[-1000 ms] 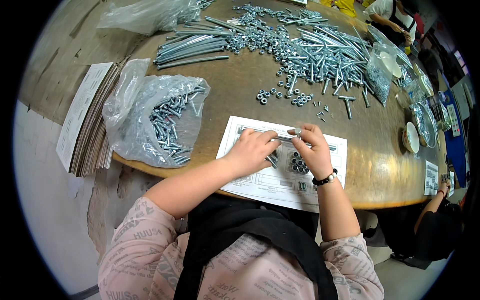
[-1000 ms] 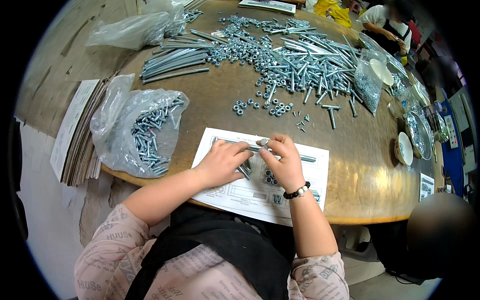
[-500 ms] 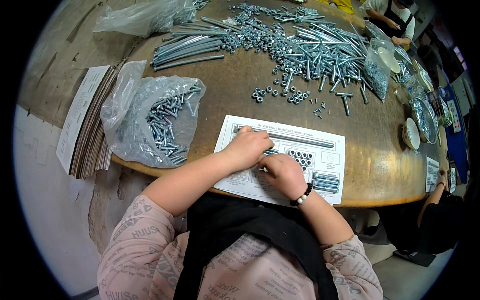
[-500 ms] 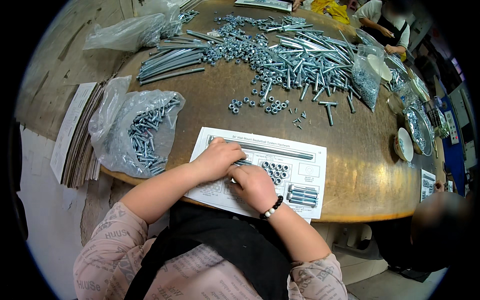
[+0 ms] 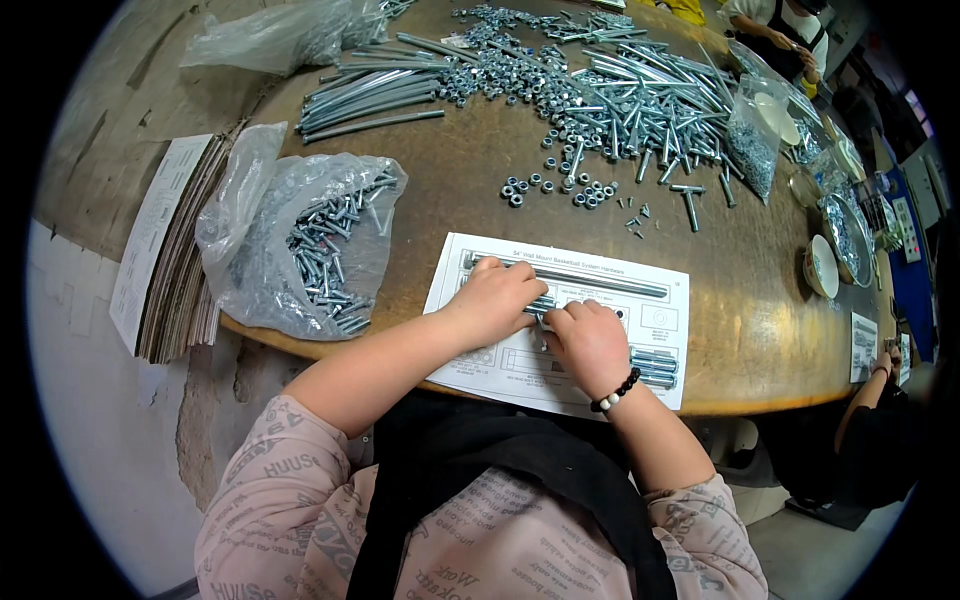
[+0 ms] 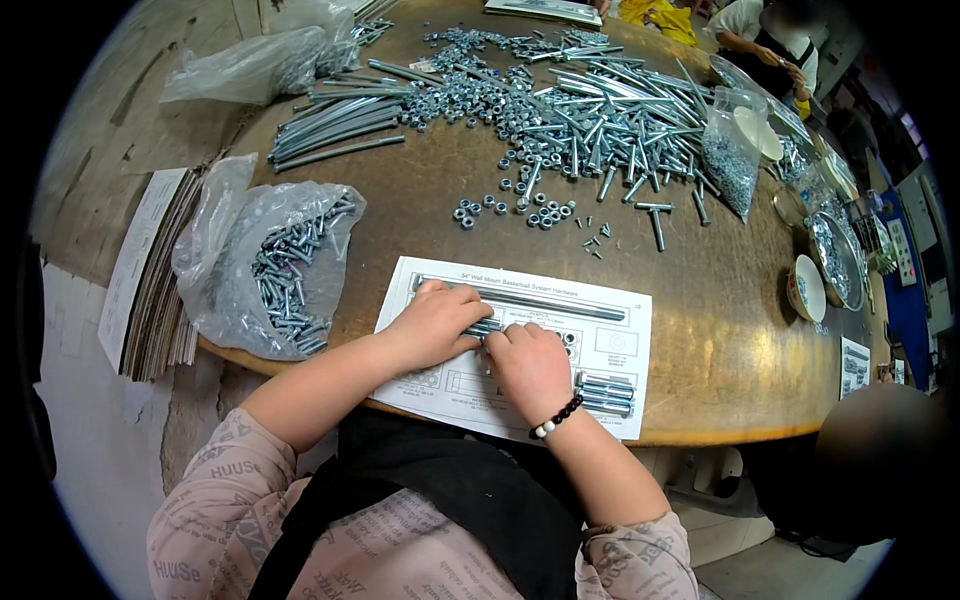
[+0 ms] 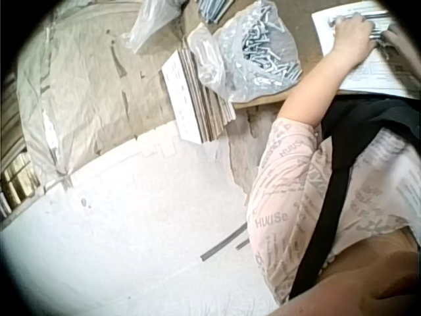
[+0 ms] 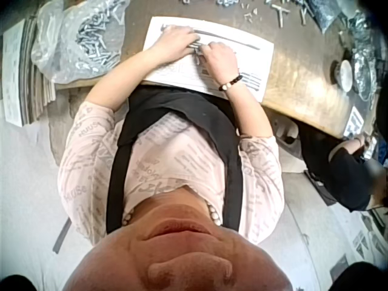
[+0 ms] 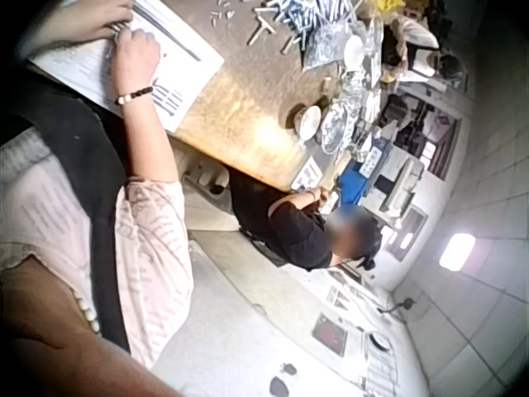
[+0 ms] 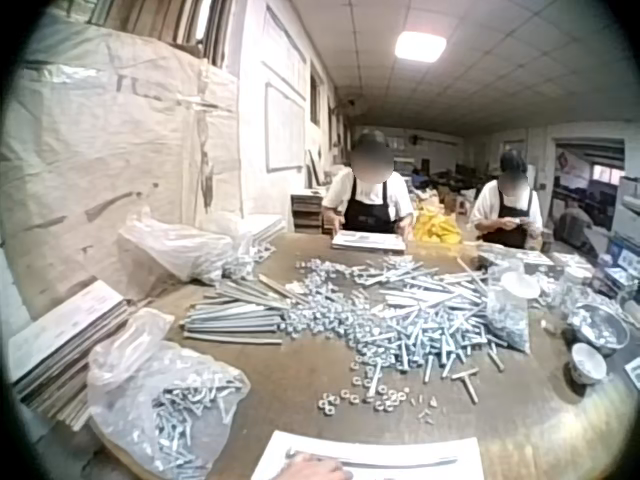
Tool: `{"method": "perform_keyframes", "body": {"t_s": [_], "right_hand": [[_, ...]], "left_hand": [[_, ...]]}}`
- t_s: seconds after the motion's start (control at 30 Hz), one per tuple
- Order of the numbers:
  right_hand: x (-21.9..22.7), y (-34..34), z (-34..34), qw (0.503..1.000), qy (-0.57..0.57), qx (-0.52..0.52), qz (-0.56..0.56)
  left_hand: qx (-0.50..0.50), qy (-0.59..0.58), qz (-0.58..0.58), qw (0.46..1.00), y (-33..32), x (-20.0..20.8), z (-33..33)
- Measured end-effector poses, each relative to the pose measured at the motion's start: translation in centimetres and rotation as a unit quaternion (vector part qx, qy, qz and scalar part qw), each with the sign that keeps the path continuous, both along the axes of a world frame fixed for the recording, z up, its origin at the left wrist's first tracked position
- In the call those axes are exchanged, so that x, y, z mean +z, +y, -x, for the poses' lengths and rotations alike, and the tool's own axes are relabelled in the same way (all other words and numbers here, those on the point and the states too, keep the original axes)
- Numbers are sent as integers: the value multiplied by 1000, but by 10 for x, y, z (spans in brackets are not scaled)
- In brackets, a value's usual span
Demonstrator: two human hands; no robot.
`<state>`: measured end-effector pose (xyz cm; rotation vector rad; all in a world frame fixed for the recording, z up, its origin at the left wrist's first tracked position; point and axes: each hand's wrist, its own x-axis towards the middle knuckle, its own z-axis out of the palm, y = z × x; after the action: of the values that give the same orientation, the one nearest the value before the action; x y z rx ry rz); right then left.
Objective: The person sorts metal fasteners including nuts, bolts, and rods on a table, arranging them into neat rows on a printed instruction sheet. They repeatedly pick items from piles and plastic bags, place them on the sheet, and adjust the layout.
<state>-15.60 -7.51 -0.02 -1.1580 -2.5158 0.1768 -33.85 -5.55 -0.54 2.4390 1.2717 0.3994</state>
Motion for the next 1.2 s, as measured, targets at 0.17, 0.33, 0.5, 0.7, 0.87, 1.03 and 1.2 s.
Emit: {"method": "perform_keyframes", "body": {"t_s": [0.17,0.33,0.5,0.7,0.87,1.03,1.2], "right_hand": [[0,-11,6,999,-28,-14,33],[-10,2,7,998,-56,-41,-2],[4,11,2,997,-21,-71,20],[1,16,-1,998,-19,-55,26],[13,16,-11,996,25,-67,46],[24,11,-33,994,36,-94,49],[29,-6,-66,985,89,-139,53]], "left_hand": [[-8,6,12,1000,1,2,1],[-12,2,18,1000,2,2,3],[1,4,16,1000,1,0,2],[18,6,-18,1000,-1,3,-3],[22,60,-71,995,0,4,-8],[14,74,-66,995,3,10,-5],[37,-19,-70,997,5,15,6]]}}
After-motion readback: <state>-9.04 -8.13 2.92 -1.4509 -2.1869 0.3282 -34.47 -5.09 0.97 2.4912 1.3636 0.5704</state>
